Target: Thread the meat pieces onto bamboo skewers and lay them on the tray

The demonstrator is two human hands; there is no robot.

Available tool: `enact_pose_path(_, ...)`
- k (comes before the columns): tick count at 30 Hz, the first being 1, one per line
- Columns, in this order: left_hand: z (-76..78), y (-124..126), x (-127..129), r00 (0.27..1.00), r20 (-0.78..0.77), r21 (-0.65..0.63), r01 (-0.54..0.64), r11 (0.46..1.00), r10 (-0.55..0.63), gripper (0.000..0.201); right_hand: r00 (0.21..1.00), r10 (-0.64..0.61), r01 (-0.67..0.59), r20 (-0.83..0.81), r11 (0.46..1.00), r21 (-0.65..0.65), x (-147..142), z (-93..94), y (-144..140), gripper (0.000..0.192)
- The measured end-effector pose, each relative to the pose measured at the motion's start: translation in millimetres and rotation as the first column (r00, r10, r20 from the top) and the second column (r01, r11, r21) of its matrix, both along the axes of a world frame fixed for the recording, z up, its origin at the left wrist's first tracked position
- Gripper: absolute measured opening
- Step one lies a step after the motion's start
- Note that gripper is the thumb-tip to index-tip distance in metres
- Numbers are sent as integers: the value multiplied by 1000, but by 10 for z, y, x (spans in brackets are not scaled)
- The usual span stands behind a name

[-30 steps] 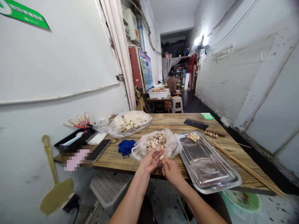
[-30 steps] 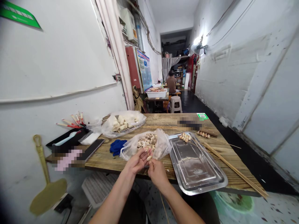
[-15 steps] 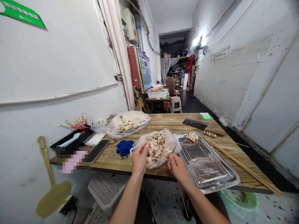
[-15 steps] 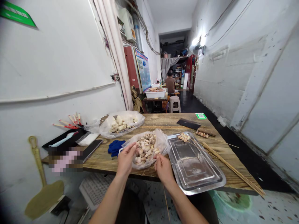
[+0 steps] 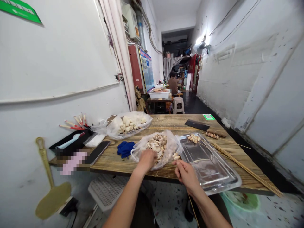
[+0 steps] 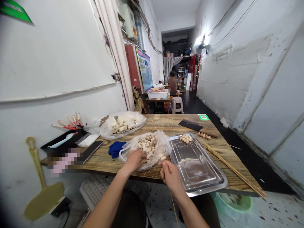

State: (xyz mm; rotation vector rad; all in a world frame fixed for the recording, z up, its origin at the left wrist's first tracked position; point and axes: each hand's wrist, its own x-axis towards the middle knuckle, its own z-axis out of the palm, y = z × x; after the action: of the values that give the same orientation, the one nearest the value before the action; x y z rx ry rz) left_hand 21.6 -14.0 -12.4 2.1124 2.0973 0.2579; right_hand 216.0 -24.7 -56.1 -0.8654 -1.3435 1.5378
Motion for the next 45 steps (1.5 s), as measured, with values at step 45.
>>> enact_pose_path(45, 44, -141, 84, 269, 962, 134, -300, 944, -51, 20, 951, -86, -47, 298, 910, 412, -593, 464, 434, 21)
